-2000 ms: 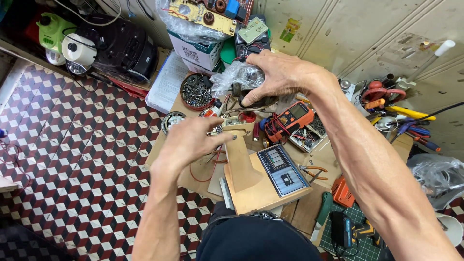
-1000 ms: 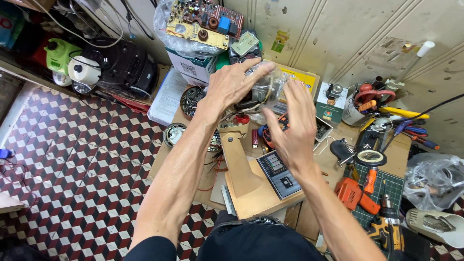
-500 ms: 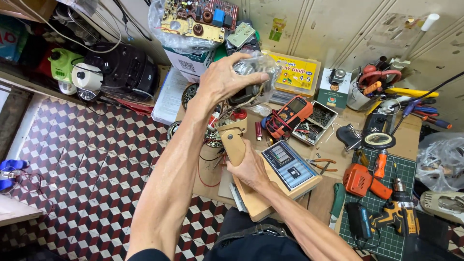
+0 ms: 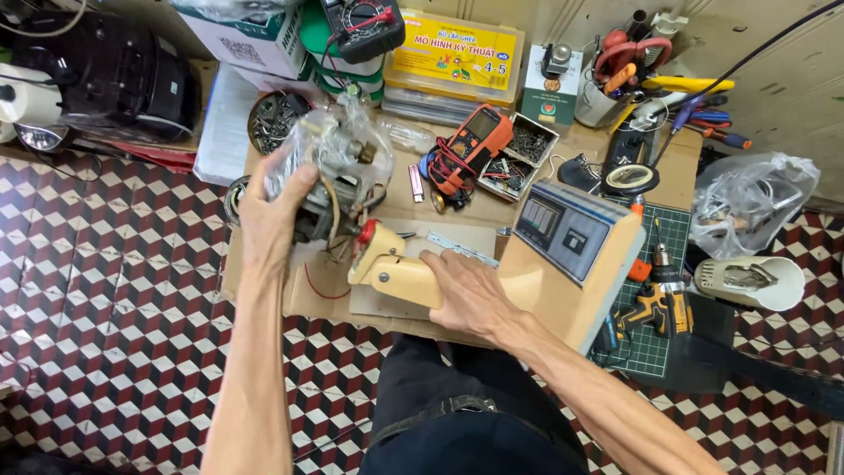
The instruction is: Inspecting and measuring a motor component with a tape measure on a workbench.
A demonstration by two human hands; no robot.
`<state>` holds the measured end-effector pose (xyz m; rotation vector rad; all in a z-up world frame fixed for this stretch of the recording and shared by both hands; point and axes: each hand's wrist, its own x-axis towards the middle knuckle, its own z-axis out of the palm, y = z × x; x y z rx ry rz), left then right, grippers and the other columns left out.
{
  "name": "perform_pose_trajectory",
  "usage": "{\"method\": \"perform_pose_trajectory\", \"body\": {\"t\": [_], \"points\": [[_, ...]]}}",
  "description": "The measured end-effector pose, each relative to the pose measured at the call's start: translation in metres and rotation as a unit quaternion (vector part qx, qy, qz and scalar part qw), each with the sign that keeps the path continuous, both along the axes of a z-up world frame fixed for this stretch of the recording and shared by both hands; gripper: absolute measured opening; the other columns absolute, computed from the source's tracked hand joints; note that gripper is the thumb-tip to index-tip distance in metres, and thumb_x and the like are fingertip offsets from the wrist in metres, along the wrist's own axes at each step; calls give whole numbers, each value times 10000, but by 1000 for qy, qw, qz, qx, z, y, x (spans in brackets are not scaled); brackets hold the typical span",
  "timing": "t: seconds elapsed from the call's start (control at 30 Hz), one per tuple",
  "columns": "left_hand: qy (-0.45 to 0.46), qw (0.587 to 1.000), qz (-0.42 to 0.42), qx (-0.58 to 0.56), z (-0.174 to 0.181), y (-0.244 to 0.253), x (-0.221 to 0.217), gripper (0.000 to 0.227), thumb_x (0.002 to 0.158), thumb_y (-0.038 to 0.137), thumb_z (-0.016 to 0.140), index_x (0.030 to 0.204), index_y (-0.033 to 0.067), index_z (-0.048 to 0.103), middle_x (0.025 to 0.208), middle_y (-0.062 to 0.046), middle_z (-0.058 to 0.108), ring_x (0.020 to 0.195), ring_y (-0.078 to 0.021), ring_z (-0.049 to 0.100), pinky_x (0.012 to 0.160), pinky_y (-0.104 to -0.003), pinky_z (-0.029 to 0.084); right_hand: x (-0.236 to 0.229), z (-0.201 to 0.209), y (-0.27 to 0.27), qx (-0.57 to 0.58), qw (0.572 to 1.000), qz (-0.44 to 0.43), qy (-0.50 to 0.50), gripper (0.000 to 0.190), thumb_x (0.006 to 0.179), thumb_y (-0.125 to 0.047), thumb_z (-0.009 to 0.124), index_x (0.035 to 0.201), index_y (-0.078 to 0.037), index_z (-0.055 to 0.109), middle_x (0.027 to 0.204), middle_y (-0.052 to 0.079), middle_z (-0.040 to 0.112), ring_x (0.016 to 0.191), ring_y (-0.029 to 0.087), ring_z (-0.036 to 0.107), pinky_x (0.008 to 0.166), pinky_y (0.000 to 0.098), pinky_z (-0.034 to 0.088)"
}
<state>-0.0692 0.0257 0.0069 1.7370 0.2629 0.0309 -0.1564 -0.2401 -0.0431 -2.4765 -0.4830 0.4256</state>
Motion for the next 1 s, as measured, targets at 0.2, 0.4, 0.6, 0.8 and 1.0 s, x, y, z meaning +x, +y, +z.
{"method": "perform_pose_trajectory", "body": {"t": [0.2,0.4,0.6,0.8,1.0], "points": [[71,990,78,-95,-116,-22,-57,724,810,534,795,1339,60,652,1136,-34,679,1004,-116,611,877,-280,497,-21,-34,-47,-98,992,69,41,725,633,-139,743,1328,-111,539,1085,172,628,966,398,653,846,488,532],[128,970,111,-176,-176,-42,-77,636,851,454,774,1342,67,655,1168,-20,679,1020,-114,609,897,-284,501,-31,-65,-55,-153,979,85,108,769,612,-110,759,1346,-113,529,1102,163,631,1042,384,639,887,478,540],[185,945,121,-241,-204,-38,-78,654,874,447,735,1400,83,600,1293,-33,657,1140,-137,604,961,-303,489,-24,-70,-41,-189,964,78,170,715,644,-108,767,1320,-107,534,1161,170,616,1125,395,602,945,483,502],[180,936,111,-282,-225,-33,-82,672,899,453,704,1436,69,581,1388,-66,636,1232,-176,601,1037,-323,476,-20,-88,-37,-197,960,101,171,667,677,-78,713,1320,-90,535,1184,189,618,1108,415,612,962,481,493],[197,953,146,-177,-231,-38,-86,662,931,490,630,1437,68,566,1369,-81,622,1239,-194,560,1064,-336,421,-15,-90,-30,-200,961,100,163,583,709,-103,714,1273,-109,564,1166,179,633,1105,406,621,940,489,506]]}}
